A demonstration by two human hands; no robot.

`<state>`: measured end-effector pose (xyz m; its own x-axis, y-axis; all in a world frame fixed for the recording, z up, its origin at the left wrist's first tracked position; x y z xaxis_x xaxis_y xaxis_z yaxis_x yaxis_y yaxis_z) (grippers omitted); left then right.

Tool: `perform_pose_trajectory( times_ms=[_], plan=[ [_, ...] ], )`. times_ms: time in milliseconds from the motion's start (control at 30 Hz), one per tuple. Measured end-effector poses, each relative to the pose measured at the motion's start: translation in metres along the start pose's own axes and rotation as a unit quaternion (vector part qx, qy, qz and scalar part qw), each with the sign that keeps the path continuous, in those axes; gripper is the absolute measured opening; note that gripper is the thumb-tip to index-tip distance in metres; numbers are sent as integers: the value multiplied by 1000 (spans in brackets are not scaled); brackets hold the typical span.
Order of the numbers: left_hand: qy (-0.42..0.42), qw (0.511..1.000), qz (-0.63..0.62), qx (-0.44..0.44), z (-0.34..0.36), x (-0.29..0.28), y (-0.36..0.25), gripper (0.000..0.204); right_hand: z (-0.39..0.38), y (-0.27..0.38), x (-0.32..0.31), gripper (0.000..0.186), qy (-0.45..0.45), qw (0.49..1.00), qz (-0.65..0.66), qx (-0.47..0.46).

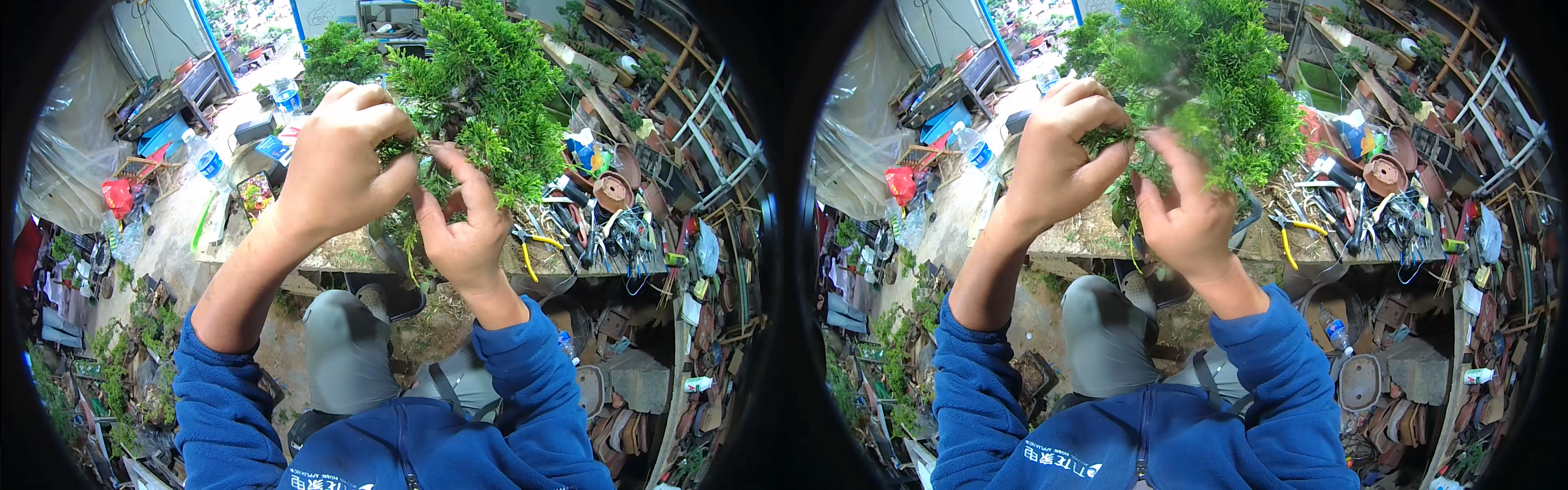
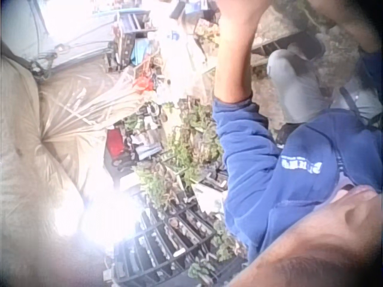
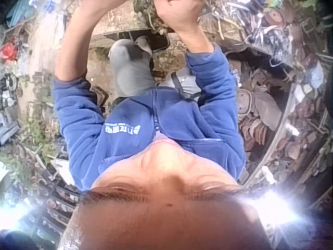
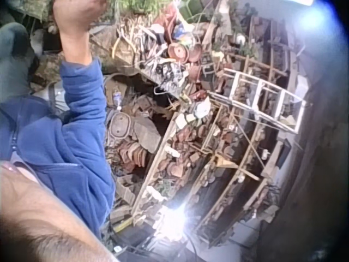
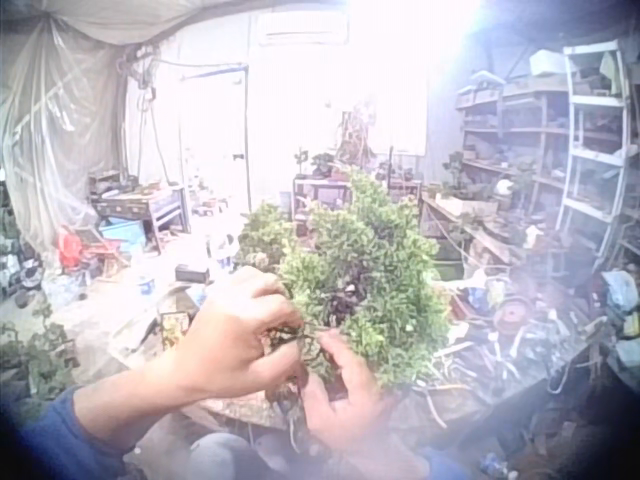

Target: The person trims a small potted bonsai tree by hand, plucking and shaping individual sprigs of foliage. The person works methodically across the canopy, removing small pieces of foliage and occasionally rotating the pot to access different areas.

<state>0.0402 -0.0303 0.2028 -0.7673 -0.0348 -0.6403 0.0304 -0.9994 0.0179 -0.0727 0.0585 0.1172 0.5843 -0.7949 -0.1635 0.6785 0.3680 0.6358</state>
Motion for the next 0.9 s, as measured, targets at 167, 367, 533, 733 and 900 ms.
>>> perform_pose_trajectory(
  times_ms=[167, 367, 533, 733, 900],
  plan=[
    [14, 998, -59, -24, -3, 1, 10, 18, -1, -1, 0, 50, 4, 1000, 4, 10],
    [41, 996, -76, -38, -3, 4, 11, 18, -1, 0, 0, 50, -2, 1000, 6, -3],
    [95, 994, -31, -37, 5, 2, 8, 17, -1, 0, 0, 50, 6, 1000, -9, 5],
    [159, 986, 39, 45, 23, -1, -1, 15, 1, 0, -2, 50, 8, 1000, 3, 19],
    [160, 981, -97, 52, 31, 3, 17, 20, 0, 2, -1, 52, 10, 1000, 16, 15]
  ],
)
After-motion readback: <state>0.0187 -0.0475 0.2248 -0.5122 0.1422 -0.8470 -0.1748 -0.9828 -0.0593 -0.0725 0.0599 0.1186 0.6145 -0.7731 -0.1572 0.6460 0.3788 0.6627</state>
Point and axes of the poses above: each hand's wrist, its own z-axis towards the middle knuckle, its own x-axis out of the palm, y = z × x, the point moved 8 cm from there along z, towards the middle knuckle, and after that the axes turned 11 degrees about x, right-handed, at the moved point
